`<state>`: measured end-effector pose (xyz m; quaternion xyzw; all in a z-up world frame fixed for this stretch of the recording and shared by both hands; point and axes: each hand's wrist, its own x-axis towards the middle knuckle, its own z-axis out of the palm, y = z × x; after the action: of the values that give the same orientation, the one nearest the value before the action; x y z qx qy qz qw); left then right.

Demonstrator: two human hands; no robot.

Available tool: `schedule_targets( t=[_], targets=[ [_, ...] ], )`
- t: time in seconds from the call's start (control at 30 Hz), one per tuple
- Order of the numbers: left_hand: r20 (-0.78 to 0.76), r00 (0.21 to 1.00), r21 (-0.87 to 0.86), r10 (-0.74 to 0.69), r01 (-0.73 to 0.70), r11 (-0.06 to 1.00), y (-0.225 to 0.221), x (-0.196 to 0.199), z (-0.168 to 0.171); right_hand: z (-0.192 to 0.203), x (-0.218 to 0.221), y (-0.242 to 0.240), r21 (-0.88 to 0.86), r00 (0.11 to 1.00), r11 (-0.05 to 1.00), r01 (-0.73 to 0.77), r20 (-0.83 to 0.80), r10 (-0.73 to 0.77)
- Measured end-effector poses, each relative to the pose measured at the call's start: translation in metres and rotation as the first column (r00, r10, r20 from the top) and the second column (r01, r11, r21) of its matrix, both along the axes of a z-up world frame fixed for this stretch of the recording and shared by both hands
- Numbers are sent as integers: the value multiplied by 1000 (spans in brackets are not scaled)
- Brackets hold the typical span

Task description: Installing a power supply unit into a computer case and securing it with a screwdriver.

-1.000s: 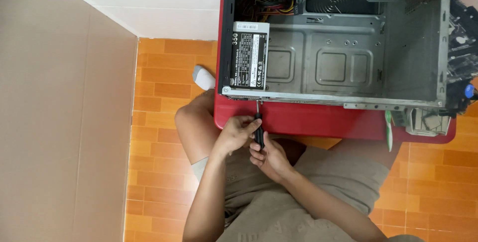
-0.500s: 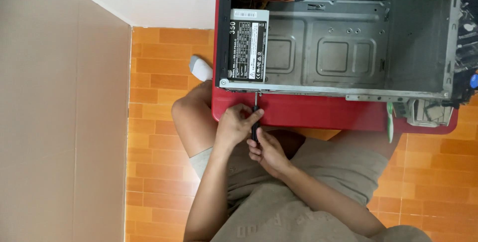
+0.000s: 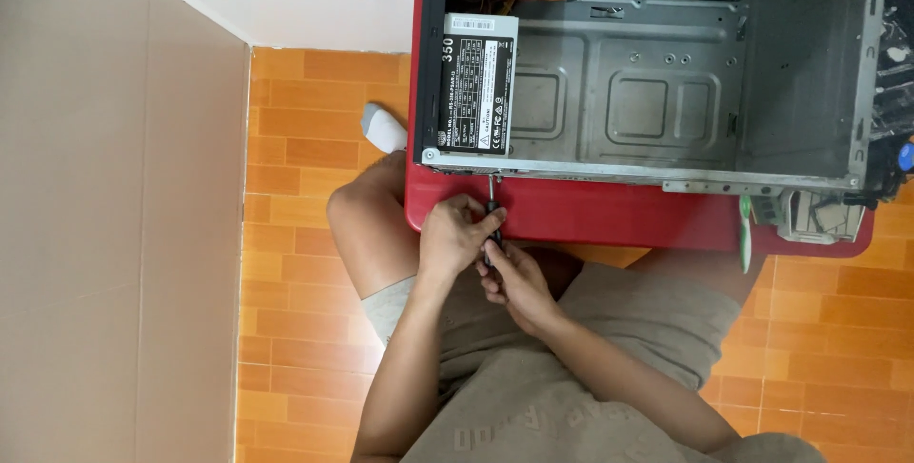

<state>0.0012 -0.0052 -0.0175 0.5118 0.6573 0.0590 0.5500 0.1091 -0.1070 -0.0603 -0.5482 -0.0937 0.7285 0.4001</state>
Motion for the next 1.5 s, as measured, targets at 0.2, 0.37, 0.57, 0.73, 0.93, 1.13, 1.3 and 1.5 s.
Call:
schedule_targets(
  t=[0.2, 0.37, 0.57, 0.73, 0.93, 1.13, 1.3, 1.5],
  targets=[
    [7, 994, -17, -110, 111, 994, 13, -7, 26, 3, -4, -3, -2, 963, 993, 118, -245, -115],
    [220, 974, -83, -62, 82, 993, 0, -10, -15, -17, 2, -5, -69, 822, 977, 202, -530, -207],
    [279, 956, -79, 89, -70, 994, -7, -8, -53, -5, 0, 4, -106, 827, 983, 147, -533, -181],
    [71, 997, -2, 25, -25, 1000, 3, -10, -33, 2, -3, 2, -50, 961, 999, 9, -275, -22],
    [-30, 999, 32, -33, 34, 999, 7, -3, 7, -11, -7, -5, 34, 999, 999, 1, -36, 1],
    [211, 976, -46, -59, 70, 996, -6, -11, -43, -17, -2, -4, -30, 928, 989, 142, -343, -143],
    [328, 939, -88, 104, -79, 993, -6, -10, -56, -20, -1, -1, -74, 907, 989, 127, -394, -146],
    [235, 968, -64, 92, -79, 995, -1, 1, 21, 17, -4, 1, 37, 995, 997, 68, -79, -65]
  ],
)
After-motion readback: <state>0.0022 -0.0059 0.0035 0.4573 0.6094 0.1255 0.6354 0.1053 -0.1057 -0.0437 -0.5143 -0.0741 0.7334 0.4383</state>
